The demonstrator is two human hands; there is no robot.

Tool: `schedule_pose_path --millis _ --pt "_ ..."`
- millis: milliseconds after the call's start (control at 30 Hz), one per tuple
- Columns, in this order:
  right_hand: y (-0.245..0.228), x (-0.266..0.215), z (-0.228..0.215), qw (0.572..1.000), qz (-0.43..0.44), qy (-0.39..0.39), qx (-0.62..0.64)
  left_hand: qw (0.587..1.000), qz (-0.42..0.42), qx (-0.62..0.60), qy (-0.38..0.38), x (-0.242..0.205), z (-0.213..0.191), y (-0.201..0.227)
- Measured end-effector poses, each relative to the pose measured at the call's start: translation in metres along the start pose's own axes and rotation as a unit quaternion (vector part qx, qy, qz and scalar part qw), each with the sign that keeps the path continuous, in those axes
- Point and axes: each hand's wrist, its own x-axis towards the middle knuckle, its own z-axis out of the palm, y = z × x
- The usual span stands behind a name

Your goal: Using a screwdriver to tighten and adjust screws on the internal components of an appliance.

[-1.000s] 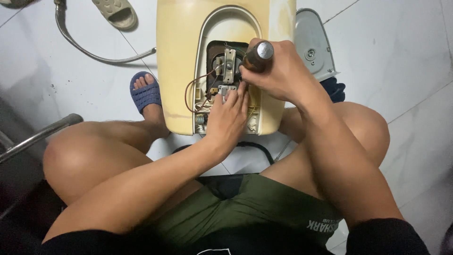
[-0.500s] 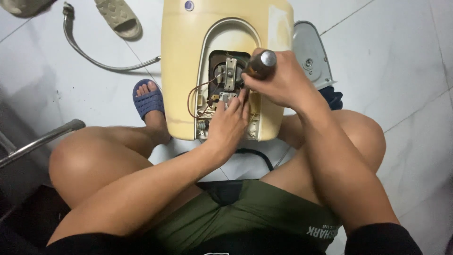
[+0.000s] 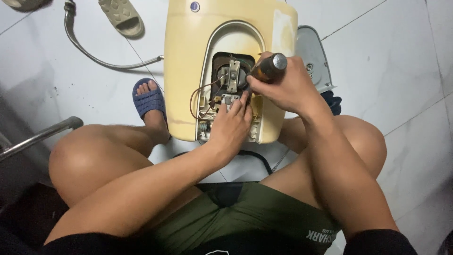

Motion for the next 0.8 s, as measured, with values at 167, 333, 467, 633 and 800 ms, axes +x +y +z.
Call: schedule_pose_path --millis 167,333,467,633,800 --pt "0.002 0.000 0.002 1.000 0.003 0.003 0.005 1.000 0.004 0.004 -0.007 0.004 0.012 0.002" --pt "0.002 0.002 0.002 1.000 -0.007 -0.003 0.009 1.000 0.002 -0.004 0.000 0.010 0.020 0.001" --pt "0.003 0.000 0.005 1.000 -0.008 -0.002 0.013 1.000 0.001 -0.006 0.001 0.011 0.027 0.003" --pt "0.005 0.001 0.006 1.000 -0.020 -0.003 0.004 1.000 -0.002 0.006 0.012 0.008 0.021 0.003" --pt "0.006 0.002 0.006 1.000 -0.022 -0.008 0.002 1.000 0.000 -0.003 0.000 0.007 0.014 0.002"
